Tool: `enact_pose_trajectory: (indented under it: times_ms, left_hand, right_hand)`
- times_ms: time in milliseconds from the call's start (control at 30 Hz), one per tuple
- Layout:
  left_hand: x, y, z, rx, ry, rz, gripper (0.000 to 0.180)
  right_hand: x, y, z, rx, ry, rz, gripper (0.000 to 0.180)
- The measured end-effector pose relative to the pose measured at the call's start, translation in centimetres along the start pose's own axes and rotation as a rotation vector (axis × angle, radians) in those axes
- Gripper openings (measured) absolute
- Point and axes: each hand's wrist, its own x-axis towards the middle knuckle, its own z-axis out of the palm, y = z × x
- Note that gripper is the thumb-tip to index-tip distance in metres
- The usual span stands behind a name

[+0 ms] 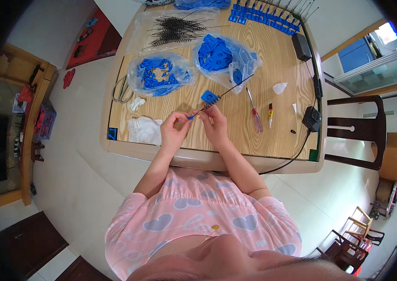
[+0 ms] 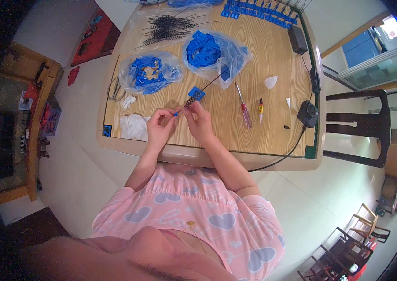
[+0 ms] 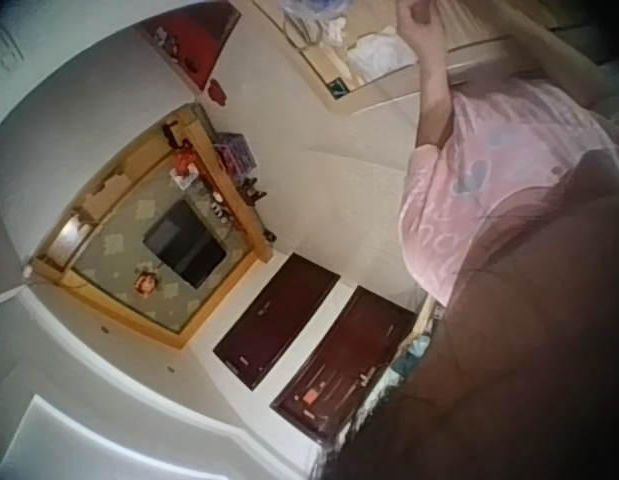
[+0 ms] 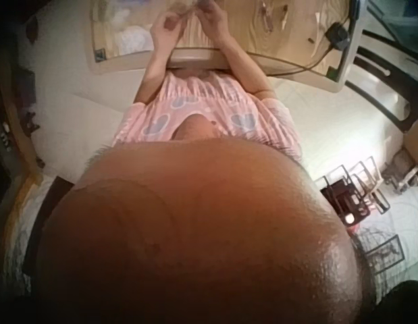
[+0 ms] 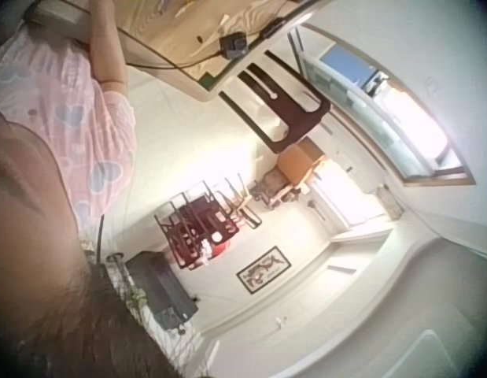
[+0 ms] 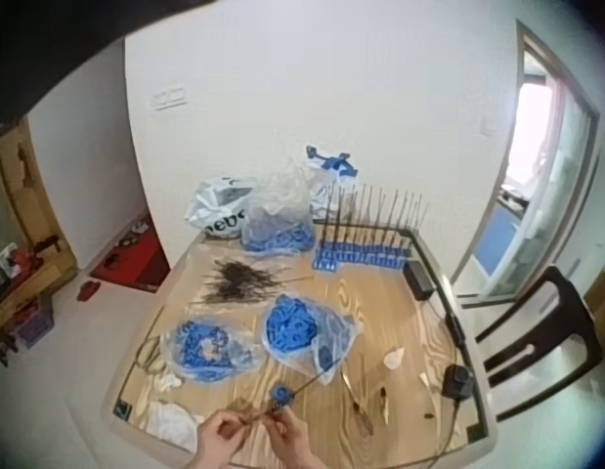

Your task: Manually assemble a spring-like component into a blue plastic housing using glue.

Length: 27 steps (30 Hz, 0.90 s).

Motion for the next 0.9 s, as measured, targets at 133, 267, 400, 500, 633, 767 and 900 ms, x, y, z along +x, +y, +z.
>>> enact_pose_trajectory:
  times_ms: [133,267,400,500,633,767,900]
  left_hand:
    - [0.1,-0.2,0.1,-0.013,-0.001,0.038,0.017]
    - [0.1,-0.3,0.0,0.051,0.011,0.102,0.017]
    - [0.3,0.1,0.0,0.085,-0.001,0.078,0.017]
    - [0.3,0.1,0.0,0.075,-0.005,0.076,0.017]
    - [0.4,-0.1,-0.1,0.057,-0.009,0.081,0.017]
    - [0.5,0.1,-0.1,0.052,-0.008,0.080,0.017]
    - [0.6,0.1,0.1,0.100,0.040,0.151,0.018]
  right_hand:
    - [0.0,0.1,0.1,0.043,0.030,0.021,0.005]
    - [0.1,0.2,-0.1,0.034,0.011,0.050,0.006]
    - [-0.1,0.3,0.1,0.157,0.003,0.067,0.007]
    - [0.0,0.5,0.0,0.207,-0.005,0.095,0.006]
    - [-0.2,0.4,0.1,0.169,0.009,0.098,0.006]
    - [0.0,-0.7,0.2,0.216,0.027,0.109,0.008]
    - [-0.4,1.1,-0.1,0.197,-0.018,0.085,0.006]
